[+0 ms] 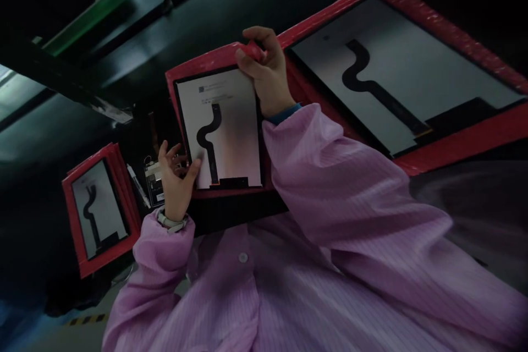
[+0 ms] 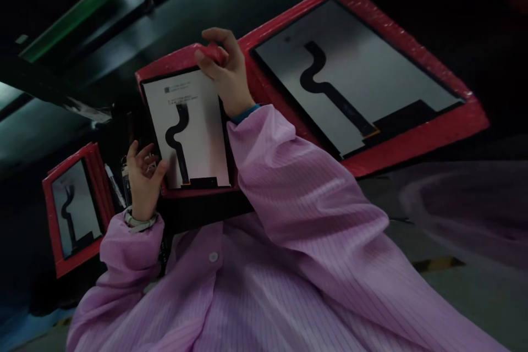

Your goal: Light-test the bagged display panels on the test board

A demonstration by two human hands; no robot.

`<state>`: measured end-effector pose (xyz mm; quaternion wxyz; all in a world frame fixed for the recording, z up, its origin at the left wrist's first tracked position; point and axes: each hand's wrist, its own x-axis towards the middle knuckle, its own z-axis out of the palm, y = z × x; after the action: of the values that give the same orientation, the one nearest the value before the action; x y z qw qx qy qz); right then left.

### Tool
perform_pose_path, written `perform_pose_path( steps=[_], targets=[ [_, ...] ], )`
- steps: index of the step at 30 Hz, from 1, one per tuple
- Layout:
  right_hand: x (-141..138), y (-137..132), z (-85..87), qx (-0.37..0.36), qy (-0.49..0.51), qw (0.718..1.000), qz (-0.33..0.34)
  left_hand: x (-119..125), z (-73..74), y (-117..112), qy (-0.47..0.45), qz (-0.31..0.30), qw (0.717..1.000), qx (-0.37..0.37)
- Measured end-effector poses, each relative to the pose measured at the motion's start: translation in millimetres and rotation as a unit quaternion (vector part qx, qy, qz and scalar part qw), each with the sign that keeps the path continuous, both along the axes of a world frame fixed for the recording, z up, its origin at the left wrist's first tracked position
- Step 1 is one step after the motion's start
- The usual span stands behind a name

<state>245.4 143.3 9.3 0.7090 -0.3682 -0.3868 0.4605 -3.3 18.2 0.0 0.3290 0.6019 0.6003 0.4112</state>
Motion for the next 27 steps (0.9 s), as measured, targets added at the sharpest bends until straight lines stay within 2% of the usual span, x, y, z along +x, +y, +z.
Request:
perform_pose_path(
  steps=[3,5,10,14,16,18,20,22,24,27],
  targets=[
    [-1.0,-2.0,0.4,0.011,0.053,0.999,-0.001,-0.5,0.7,-2.7,0.042,0.034,0.999,0.008],
    [-1.4,-3.6,-0.2,0.011,0.074,0.997,-0.001,-1.1,-1.0,-1.9,0.025,0.025,0.999,0.014],
    [4.9,-2.4,-8.8,-0.017,0.046,0.999,-0.011,0.9,-6.8,-0.6,-0.102,-0.027,0.993,-0.044],
    [8.2,-0.8,-17.7,-0.037,0.033,0.998,-0.029,4.6,-5.1,-4.0,-0.247,-0.041,0.957,-0.145],
    [5.5,-2.6,-18.3,-0.052,0.068,0.996,-0.036,5.2,-0.9,-6.4,-0.282,-0.054,0.946,-0.151],
    [-0.1,-6.0,-15.9,-0.067,0.110,0.991,-0.044,4.8,4.7,-9.9,-0.247,-0.085,0.961,-0.093],
    [-7.5,-10.4,-11.8,-0.079,0.155,0.984,-0.046,3.3,10.0,-15.3,-0.162,-0.117,0.980,-0.016],
    [-15.7,-15.2,-7.6,-0.095,0.193,0.975,-0.045,0.7,13.2,-23.0,-0.081,-0.122,0.989,0.034],
    [-23.5,-20.1,-5.1,-0.113,0.206,0.971,-0.038,-4.2,14.1,-32.7,-0.048,-0.103,0.992,0.047],
    [-32.4,-26.6,-6.0,-0.126,0.176,0.976,-0.012,-20.6,15.9,-49.2,-0.064,-0.061,0.996,0.031]
  ],
)
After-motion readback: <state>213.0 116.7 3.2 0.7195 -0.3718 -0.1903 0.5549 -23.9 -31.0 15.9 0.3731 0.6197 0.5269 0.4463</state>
